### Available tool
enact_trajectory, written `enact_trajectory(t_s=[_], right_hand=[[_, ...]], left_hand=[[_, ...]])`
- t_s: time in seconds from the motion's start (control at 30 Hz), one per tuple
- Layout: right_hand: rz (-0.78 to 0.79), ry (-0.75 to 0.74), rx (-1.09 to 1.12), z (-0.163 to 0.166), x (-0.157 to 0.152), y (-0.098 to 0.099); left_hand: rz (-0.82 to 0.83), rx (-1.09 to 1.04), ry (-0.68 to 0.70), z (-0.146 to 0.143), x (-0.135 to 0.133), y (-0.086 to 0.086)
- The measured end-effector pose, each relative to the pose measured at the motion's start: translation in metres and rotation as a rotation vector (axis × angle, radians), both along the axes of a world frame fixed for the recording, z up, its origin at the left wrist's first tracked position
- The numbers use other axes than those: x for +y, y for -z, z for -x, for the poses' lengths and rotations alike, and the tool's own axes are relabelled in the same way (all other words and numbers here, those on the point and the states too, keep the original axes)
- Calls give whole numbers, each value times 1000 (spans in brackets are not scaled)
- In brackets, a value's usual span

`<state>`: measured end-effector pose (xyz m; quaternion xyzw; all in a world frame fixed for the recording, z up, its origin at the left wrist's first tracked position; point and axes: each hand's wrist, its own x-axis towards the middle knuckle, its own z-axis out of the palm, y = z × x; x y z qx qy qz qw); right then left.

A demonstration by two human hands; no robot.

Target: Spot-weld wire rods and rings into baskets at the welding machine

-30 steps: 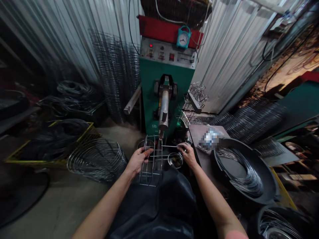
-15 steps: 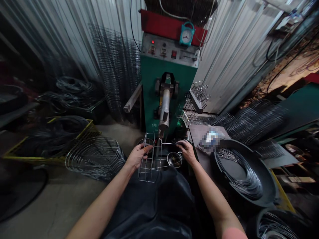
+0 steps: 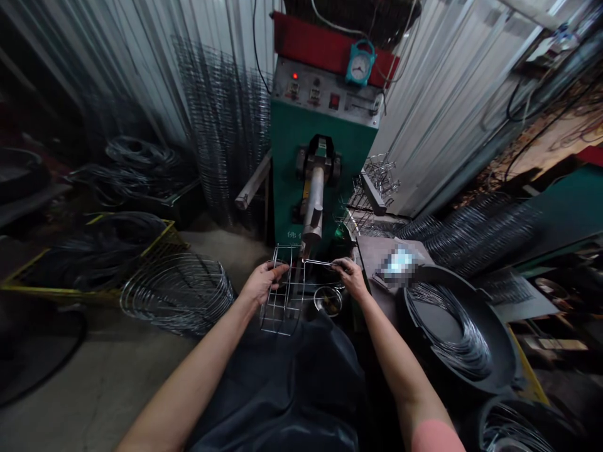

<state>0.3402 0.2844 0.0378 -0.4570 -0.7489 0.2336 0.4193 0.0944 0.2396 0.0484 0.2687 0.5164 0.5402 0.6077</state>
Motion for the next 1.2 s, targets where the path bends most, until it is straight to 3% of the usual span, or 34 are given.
enact_trajectory(t_s=[0.2,0.33,0.43,0.6,0.7,0.97,1.13,1.2], right_hand=[[3,15,-25,2,4,-1],[-55,59,-42,-18,-4,-1],[-85,193,-19,-52,-22,10],[22,327,-48,-95,-59,43],[54,319,-127,-90,-69,48],[15,229,-267,-42,-63,29],[248,253,-551,-42,-72,38],[281,274,-566,-43,-78,38]], left_hand=[[19,-19,-15,-1,4,2],[12,-24,-24,0,4,0],[-7,-33,-21,0,3,-2],[-29,-21,-51,-3,-5,-3],[-43,3,-109,-4,-10,-2],[-55,11,-123,-4,-12,-2],[-48,25,-141,-2,-13,0],[-48,26,-151,-2,-12,0]])
